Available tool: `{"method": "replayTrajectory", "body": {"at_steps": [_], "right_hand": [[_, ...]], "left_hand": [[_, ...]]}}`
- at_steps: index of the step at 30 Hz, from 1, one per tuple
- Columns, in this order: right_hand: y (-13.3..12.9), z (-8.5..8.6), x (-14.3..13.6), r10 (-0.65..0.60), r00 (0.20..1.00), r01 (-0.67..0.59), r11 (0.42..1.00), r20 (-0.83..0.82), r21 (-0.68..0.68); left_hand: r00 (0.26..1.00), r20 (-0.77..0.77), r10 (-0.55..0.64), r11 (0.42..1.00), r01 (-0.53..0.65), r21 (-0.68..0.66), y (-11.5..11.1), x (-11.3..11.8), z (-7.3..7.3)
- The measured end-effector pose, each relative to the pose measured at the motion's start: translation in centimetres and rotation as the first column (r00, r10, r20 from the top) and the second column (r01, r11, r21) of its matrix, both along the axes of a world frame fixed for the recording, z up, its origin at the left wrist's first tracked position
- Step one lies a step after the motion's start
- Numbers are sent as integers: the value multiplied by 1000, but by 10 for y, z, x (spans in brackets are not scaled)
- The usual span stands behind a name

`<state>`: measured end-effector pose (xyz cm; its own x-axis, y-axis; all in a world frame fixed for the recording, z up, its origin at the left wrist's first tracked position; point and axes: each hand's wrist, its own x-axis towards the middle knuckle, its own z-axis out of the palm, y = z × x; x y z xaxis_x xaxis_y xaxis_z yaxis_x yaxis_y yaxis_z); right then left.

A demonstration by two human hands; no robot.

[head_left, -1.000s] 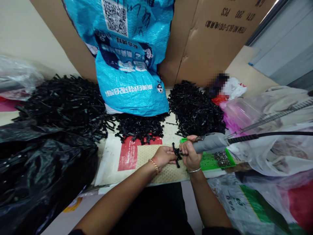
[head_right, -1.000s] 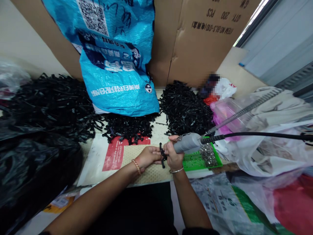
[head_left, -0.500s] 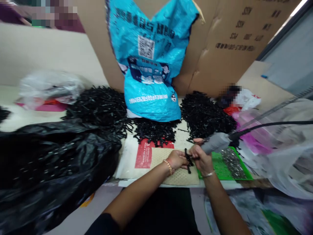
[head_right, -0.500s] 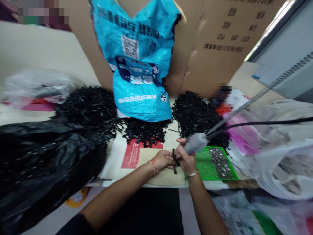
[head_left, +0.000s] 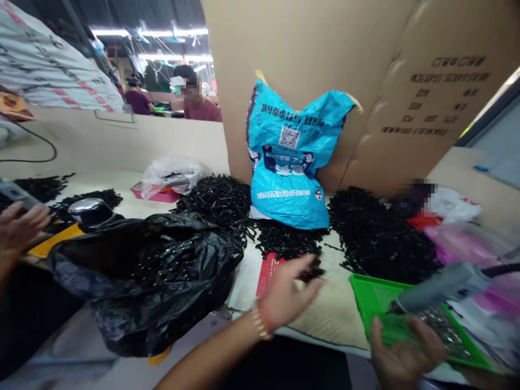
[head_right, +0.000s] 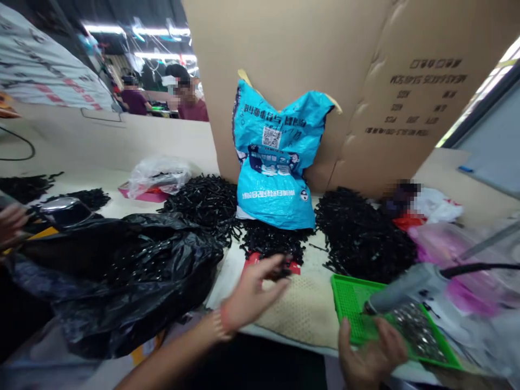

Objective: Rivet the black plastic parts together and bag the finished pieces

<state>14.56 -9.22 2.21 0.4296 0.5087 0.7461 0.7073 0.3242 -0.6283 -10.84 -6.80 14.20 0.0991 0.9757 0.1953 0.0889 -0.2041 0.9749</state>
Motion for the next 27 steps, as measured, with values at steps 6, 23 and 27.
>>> {"method": "replayTrajectory", "body": {"at_steps": [6, 23, 27], "right_hand": [[38, 33, -20, 261, 899, -255, 965, 353, -64], [181, 45, -24, 530, 647, 143, 622, 548, -770], [159, 63, -32, 566, 631, 35, 664, 532, -747]], "left_hand": [[263, -762, 593, 718, -602, 351, -20, -182, 58], [-18, -953, 302, 935, -188, 300, 97, -85, -98], [-25, -976, 215, 946, -243, 214, 116, -102, -115]]}}
